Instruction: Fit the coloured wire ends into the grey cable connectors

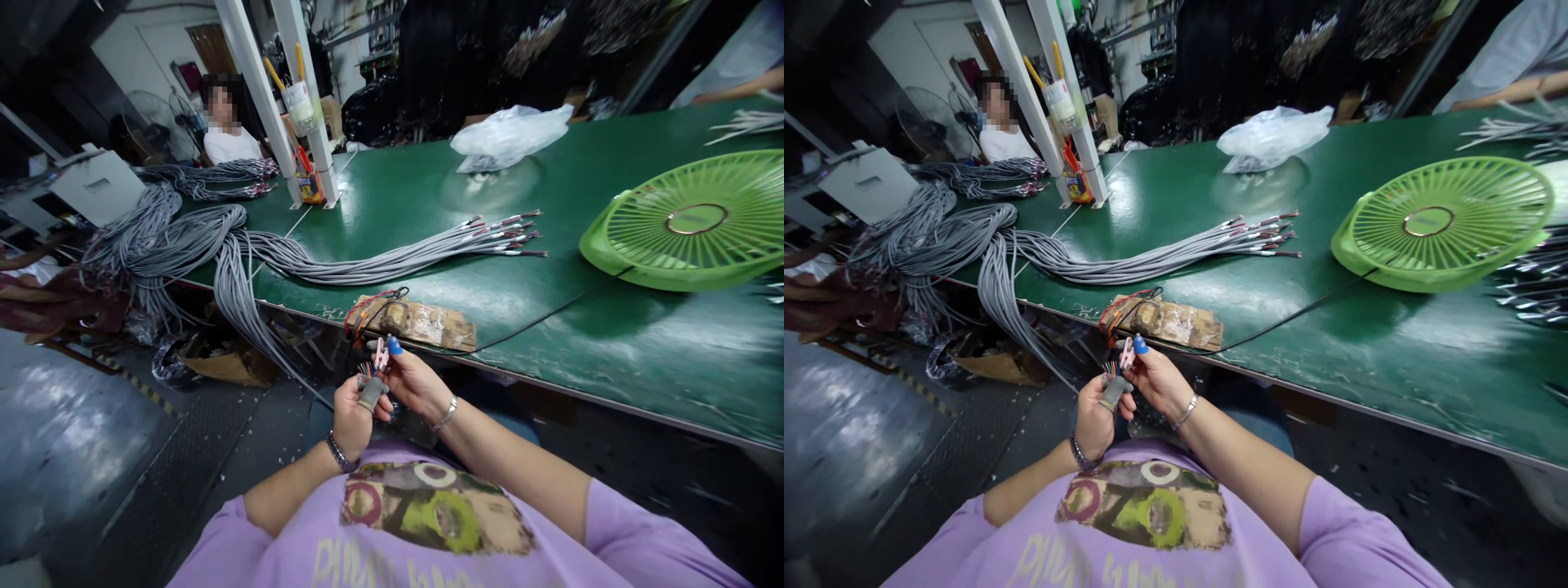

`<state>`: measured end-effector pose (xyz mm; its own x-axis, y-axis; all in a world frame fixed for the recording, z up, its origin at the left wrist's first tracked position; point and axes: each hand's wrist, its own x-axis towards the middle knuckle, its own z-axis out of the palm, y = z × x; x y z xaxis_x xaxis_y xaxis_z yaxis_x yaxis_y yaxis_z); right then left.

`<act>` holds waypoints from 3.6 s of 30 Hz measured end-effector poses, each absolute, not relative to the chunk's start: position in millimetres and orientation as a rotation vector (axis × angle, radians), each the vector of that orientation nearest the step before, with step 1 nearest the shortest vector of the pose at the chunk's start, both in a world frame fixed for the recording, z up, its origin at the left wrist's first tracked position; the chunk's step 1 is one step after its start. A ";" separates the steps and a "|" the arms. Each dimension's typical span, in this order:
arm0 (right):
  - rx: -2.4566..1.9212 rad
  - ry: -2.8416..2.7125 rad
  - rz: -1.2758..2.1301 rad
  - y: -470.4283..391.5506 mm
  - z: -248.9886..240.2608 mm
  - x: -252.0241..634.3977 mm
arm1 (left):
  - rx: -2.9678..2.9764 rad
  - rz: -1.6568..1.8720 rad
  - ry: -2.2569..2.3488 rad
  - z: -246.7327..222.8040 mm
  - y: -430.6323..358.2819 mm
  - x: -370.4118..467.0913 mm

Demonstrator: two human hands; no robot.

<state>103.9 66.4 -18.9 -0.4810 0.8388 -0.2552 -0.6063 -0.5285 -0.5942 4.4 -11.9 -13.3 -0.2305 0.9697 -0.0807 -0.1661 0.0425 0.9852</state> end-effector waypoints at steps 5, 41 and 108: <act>-0.665 -0.541 2.083 65.6 -19.4 103.5 | 0.923 1.390 1.292 -11.5 -9.9 5.0; -0.728 -0.397 2.118 64.2 -10.6 107.0 | 1.686 1.358 1.527 -13.8 -8.7 -16.7; -1.252 -1.985 0.711 120.7 20.5 232.1 | 2.533 0.115 2.357 151.8 198.3 -140.3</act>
<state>232.1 120.7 20.5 -0.3095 0.9167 0.2526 0.5478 0.3890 -0.7407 -140.3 198.3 151.8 0.0943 0.9605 0.2616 0.9815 -0.0457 -0.1861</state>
